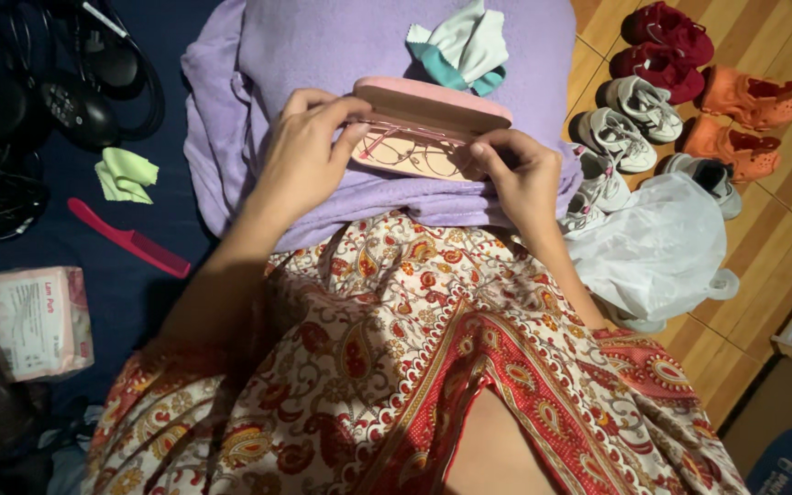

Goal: The person cleans eyeglasses with a cloth, places them in a case, and packs the case, a comb, a mouse, and a mouse box into a backpack. The person then coils the mouse cable and places it in the bag.

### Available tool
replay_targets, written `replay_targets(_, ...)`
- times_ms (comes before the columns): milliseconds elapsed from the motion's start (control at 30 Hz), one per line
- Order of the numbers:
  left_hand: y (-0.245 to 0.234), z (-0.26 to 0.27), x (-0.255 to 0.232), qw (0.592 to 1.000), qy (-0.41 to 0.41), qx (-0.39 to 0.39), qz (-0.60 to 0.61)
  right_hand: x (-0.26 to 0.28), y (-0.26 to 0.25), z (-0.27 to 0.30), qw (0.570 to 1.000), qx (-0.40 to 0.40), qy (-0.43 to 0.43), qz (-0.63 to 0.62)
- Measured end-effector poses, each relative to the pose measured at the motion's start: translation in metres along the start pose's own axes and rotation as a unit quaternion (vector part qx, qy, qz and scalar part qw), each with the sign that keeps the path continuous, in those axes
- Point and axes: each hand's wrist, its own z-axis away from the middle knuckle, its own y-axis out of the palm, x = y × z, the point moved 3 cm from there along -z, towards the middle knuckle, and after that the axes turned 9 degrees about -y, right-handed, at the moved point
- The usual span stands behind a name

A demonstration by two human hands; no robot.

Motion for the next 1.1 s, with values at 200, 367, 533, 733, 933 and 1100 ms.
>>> replay_targets(200,-0.017,-0.008,0.016,0.999,-0.012,-0.033,0.009,0.018,-0.004,0.001,0.973,-0.002,-0.163,0.162)
replay_targets(367,-0.018,-0.02,0.023,0.988,-0.035,-0.016,0.148,0.024,-0.017,0.003,0.976,-0.035,-0.155,0.146)
replay_targets(533,-0.008,-0.032,0.022,0.984,-0.044,0.015,0.174,0.019,-0.023,-0.007,0.997,-0.053,-0.056,0.014)
replay_targets(733,-0.002,-0.039,0.019,0.98,-0.03,-0.043,0.193,0.017,-0.018,-0.044,0.996,-0.011,-0.087,-0.025)
replay_targets(933,-0.016,-0.049,0.02,0.972,0.0,-0.111,0.205,0.037,-0.026,-0.085,0.992,0.043,-0.115,-0.001)
replay_targets(1100,-0.011,-0.056,0.025,0.966,-0.033,-0.086,0.24,0.059,-0.032,-0.123,0.959,0.103,-0.251,0.084)
